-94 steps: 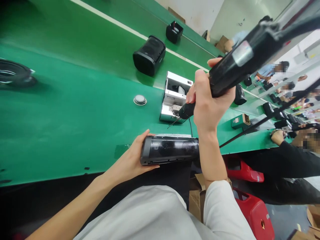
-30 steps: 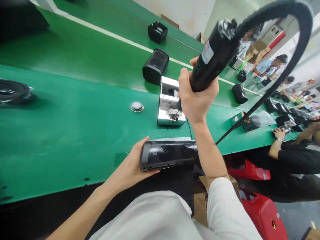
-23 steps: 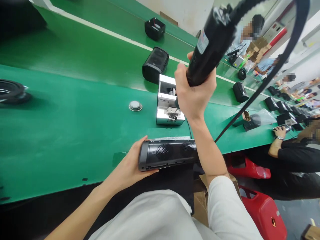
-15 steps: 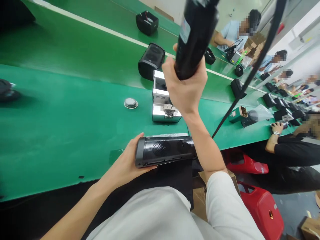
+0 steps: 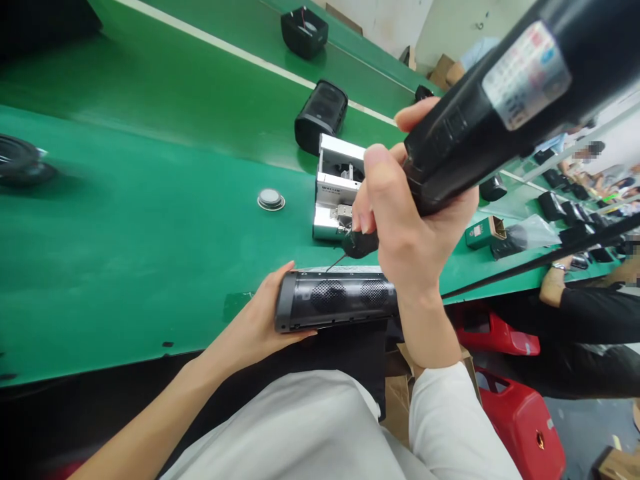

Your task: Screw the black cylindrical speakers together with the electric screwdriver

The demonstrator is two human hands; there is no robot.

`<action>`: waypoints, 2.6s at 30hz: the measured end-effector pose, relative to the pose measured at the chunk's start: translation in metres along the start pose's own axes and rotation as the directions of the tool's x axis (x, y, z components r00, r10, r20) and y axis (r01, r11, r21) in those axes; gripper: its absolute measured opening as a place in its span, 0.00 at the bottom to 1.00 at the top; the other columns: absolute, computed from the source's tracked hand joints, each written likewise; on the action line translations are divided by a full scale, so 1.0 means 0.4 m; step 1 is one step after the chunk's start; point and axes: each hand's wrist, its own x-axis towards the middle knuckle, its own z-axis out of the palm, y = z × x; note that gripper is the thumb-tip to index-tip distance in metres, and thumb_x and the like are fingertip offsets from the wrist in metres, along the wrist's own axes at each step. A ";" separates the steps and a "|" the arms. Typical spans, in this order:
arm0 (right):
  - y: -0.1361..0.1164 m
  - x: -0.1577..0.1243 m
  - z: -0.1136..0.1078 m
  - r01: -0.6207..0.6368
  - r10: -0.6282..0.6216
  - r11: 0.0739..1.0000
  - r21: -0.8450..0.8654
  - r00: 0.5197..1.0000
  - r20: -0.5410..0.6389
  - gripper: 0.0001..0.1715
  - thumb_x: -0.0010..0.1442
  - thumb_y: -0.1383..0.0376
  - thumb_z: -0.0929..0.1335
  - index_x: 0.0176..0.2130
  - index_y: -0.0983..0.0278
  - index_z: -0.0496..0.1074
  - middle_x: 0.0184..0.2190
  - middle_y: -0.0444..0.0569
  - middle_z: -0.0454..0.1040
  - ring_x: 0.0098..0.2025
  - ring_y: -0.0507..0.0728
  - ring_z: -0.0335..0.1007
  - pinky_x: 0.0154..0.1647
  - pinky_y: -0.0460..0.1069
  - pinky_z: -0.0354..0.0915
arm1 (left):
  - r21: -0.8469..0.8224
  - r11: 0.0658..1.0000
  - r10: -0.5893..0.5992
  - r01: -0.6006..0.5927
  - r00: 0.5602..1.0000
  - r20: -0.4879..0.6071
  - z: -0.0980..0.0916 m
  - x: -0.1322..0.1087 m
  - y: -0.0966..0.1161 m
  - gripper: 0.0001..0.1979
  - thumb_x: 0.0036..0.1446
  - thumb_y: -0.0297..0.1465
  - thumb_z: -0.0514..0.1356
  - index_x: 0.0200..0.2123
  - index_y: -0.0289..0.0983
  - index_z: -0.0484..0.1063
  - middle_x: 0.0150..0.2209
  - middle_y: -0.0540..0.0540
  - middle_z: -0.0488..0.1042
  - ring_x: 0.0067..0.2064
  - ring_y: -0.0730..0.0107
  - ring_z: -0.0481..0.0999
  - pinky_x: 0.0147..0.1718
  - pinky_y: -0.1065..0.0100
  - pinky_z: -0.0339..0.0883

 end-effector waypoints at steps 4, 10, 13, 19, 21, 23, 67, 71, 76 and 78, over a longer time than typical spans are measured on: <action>0.011 -0.017 0.009 0.035 -0.035 0.996 0.088 0.999 -0.006 0.13 0.68 0.70 0.74 0.48 0.54 0.74 0.21 0.34 0.63 0.15 0.49 0.58 0.16 0.48 0.56 | -0.004 1.000 -0.011 0.011 1.000 -0.002 0.001 -0.001 0.000 0.60 0.61 0.41 0.78 0.82 0.50 0.42 0.77 0.31 0.63 0.78 0.33 0.68 0.73 0.36 0.71; 0.031 -0.027 0.027 0.002 -0.002 1.000 0.006 1.000 0.022 0.20 0.70 0.55 0.80 0.48 0.52 0.69 0.20 0.31 0.60 0.13 0.49 0.53 0.14 0.48 0.54 | 0.000 1.000 0.015 -0.015 1.000 -0.015 0.001 0.000 -0.001 0.61 0.60 0.39 0.78 0.83 0.51 0.42 0.77 0.32 0.63 0.78 0.33 0.67 0.72 0.36 0.71; 0.015 -0.034 0.037 -0.066 0.065 0.997 0.038 0.997 0.043 0.21 0.67 0.58 0.83 0.46 0.54 0.70 0.20 0.31 0.61 0.14 0.48 0.54 0.15 0.47 0.57 | 0.006 1.000 0.011 -0.011 1.000 -0.022 0.002 -0.001 -0.003 0.61 0.59 0.39 0.79 0.83 0.51 0.42 0.77 0.31 0.63 0.78 0.32 0.68 0.72 0.35 0.72; 0.006 -0.028 0.029 -0.070 0.059 0.985 0.159 0.995 0.075 0.16 0.66 0.70 0.82 0.46 0.57 0.76 0.22 0.31 0.68 0.15 0.48 0.61 0.15 0.47 0.62 | -0.004 1.000 0.009 -0.009 1.000 -0.017 0.003 -0.004 -0.003 0.61 0.59 0.37 0.79 0.82 0.51 0.42 0.75 0.32 0.64 0.77 0.33 0.70 0.71 0.35 0.73; 0.005 -0.015 0.022 -0.037 0.027 0.986 0.164 0.998 0.063 0.16 0.63 0.74 0.80 0.45 0.58 0.77 0.21 0.31 0.69 0.14 0.48 0.61 0.13 0.47 0.61 | -0.003 1.000 0.004 -0.004 1.000 -0.015 0.002 -0.004 -0.002 0.61 0.59 0.37 0.79 0.82 0.52 0.42 0.75 0.32 0.64 0.77 0.33 0.70 0.71 0.35 0.73; 0.002 -0.002 0.018 -0.010 0.004 0.989 0.146 0.999 0.045 0.15 0.63 0.76 0.76 0.44 0.57 0.77 0.21 0.31 0.68 0.14 0.48 0.60 0.13 0.47 0.60 | 0.000 1.000 0.005 -0.005 1.000 -0.010 0.003 -0.005 -0.002 0.61 0.59 0.37 0.79 0.82 0.52 0.42 0.75 0.32 0.64 0.77 0.33 0.70 0.71 0.35 0.73; 0.139 -0.101 -0.013 0.054 -0.079 0.995 0.082 0.938 0.337 0.18 0.69 0.64 0.78 0.53 0.50 0.72 0.26 0.37 0.72 0.16 0.53 0.63 0.18 0.51 0.68 | -0.079 0.994 0.068 -0.070 0.997 -0.025 0.002 0.005 0.019 0.58 0.56 0.30 0.79 0.79 0.50 0.47 0.71 0.33 0.68 0.73 0.33 0.73 0.68 0.33 0.75; 0.141 -0.106 -0.017 0.058 -0.066 0.998 0.034 0.952 0.299 0.17 0.69 0.59 0.78 0.52 0.49 0.71 0.25 0.36 0.72 0.16 0.54 0.64 0.19 0.52 0.71 | -0.073 0.995 0.062 -0.064 0.998 -0.028 0.002 0.006 0.019 0.58 0.56 0.31 0.80 0.79 0.50 0.48 0.72 0.32 0.68 0.73 0.32 0.74 0.68 0.32 0.75; 0.143 -0.114 -0.007 0.048 -0.069 0.996 0.080 0.954 0.290 0.16 0.67 0.66 0.77 0.48 0.51 0.72 0.26 0.37 0.72 0.17 0.53 0.66 0.18 0.50 0.68 | -0.050 0.996 0.072 -0.073 0.997 -0.013 0.001 0.007 0.014 0.57 0.59 0.35 0.79 0.79 0.49 0.47 0.72 0.31 0.67 0.74 0.31 0.72 0.70 0.30 0.73; 0.139 -0.116 0.008 0.050 -0.067 0.996 0.075 0.968 0.241 0.13 0.68 0.65 0.77 0.47 0.52 0.72 0.25 0.35 0.71 0.15 0.51 0.60 0.16 0.48 0.65 | -0.034 0.997 0.072 -0.073 0.997 -0.011 0.002 0.007 0.009 0.57 0.60 0.36 0.78 0.80 0.48 0.45 0.73 0.30 0.66 0.75 0.31 0.71 0.70 0.30 0.72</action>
